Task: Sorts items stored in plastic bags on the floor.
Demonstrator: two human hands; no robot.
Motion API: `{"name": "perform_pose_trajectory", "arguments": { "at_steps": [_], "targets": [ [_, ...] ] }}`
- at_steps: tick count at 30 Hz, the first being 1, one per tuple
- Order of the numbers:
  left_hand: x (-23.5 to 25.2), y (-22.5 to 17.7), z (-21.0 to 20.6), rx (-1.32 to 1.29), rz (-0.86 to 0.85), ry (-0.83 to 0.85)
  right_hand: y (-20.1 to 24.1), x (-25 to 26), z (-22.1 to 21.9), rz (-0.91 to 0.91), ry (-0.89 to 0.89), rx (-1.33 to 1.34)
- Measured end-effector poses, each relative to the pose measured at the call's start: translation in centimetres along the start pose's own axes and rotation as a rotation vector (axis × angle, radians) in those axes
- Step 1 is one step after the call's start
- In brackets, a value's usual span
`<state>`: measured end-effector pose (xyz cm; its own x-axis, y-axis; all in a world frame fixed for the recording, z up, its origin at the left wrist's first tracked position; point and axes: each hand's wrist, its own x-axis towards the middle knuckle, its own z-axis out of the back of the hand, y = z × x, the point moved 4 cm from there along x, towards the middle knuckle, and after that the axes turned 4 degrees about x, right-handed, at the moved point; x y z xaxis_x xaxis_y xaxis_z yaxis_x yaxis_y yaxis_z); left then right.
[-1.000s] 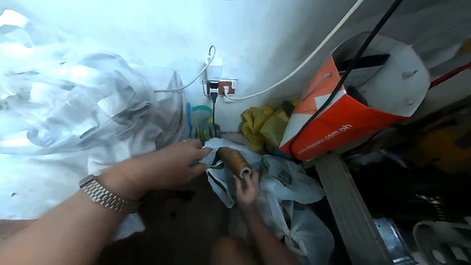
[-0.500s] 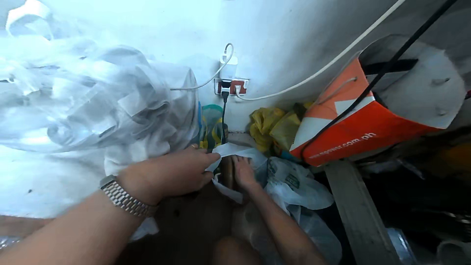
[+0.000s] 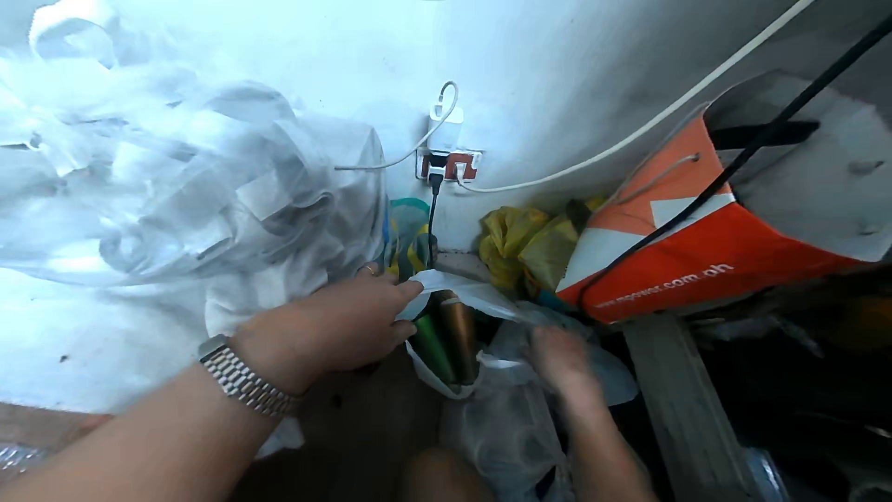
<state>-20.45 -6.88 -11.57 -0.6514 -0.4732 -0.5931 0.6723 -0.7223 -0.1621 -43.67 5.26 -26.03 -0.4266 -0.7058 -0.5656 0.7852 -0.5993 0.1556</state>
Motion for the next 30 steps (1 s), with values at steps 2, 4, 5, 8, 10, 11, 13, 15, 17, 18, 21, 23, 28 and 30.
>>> {"name": "perform_pose_trajectory", "arguments": {
  "at_steps": [2,4,5,8,10,11,13,15,17,18,21,23,28,30],
  "targets": [
    [-0.1,0.2,-0.3,0.001,0.009,0.026,2.1,0.3,0.9,0.180,-0.207,0.209],
    [-0.1,0.5,-0.8,0.021,0.019,0.075,4.9,2.1,2.0,0.332,-0.361,0.443],
    [-0.2,0.5,-1.0,0.015,0.025,0.104,6.4,3.8,2.4,0.391,-0.401,0.509],
    [-0.3,0.8,-1.3,0.014,0.054,0.161,11.1,11.5,1.9,0.449,-0.274,0.541],
    [-0.3,0.7,-1.1,0.029,0.082,0.142,13.7,16.3,0.5,0.406,-0.120,0.432],
    [-0.4,0.6,-1.0,0.033,0.095,0.120,14.6,18.5,-0.7,0.411,-0.107,0.388],
    [-0.5,0.4,-0.7,0.025,0.099,0.072,15.7,22.0,-2.8,0.448,-0.131,0.324],
    [-0.4,0.3,-0.7,0.033,0.077,0.041,16.4,23.6,-3.6,0.473,-0.103,0.282],
    [-0.5,0.3,-0.9,0.057,0.038,0.009,16.9,24.7,-4.4,0.506,-0.076,0.226],
    [-0.5,0.3,-0.9,0.064,0.023,0.002,16.9,25.1,-4.7,0.521,-0.068,0.202],
    [-0.4,0.3,-1.0,0.058,0.013,-0.005,16.9,25.4,-4.7,0.530,-0.083,0.218],
    [-0.4,0.3,-1.0,0.050,0.008,-0.003,17.0,25.4,-4.7,0.499,-0.101,0.265],
    [-0.4,0.2,-0.8,0.035,0.004,0.031,16.9,25.1,-4.9,0.347,-0.136,0.321],
    [-0.4,0.1,-0.7,0.039,-0.005,0.030,16.5,25.3,-4.9,0.271,-0.188,0.357]
  ]
}}
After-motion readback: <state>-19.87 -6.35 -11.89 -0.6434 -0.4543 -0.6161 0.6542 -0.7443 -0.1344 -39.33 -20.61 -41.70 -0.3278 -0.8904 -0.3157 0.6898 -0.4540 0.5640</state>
